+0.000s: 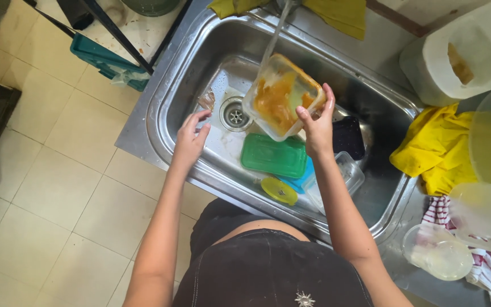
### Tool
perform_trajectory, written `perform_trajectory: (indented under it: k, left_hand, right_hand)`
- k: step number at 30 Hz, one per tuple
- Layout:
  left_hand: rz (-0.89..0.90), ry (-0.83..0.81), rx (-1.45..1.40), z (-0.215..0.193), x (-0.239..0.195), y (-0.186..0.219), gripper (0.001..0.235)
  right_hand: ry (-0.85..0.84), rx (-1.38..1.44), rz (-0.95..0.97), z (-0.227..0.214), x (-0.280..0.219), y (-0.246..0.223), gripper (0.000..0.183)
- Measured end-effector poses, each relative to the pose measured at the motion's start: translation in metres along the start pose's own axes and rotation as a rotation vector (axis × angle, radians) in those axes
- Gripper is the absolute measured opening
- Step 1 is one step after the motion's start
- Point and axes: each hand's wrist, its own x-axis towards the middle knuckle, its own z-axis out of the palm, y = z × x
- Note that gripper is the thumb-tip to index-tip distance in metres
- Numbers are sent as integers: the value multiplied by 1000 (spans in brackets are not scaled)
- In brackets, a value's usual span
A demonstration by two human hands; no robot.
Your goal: Washing and rinsing plastic food containers and lids in a kitchen sink using a sponge and running water.
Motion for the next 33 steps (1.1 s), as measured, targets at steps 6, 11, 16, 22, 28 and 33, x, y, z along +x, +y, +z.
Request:
perform_trajectory:
  k: [6,11,16,22,28,33]
  left_hand:
    - [315,103,389,-13,6,-24,34]
    - [324,160,392,-11,4,-31,30]
    - [333,195,368,-12,0,-24,26]
    - [337,208,363,-10,1,-29,24]
    - [354,248,341,-14,-3,-12,23]
    - [354,272,291,-17,-3,-11,23]
  right_hand:
    - [6,18,-116,22,-2,-2,113]
    - [8,48,-70,34,-17,16,112]
    - [46,43,99,38,-45,22,99]
    - [104,-38,254,30,-59,20,98]
    - [112,162,431,38,-50,26,89]
    - [-63,-180,56,47,-15,21,117]
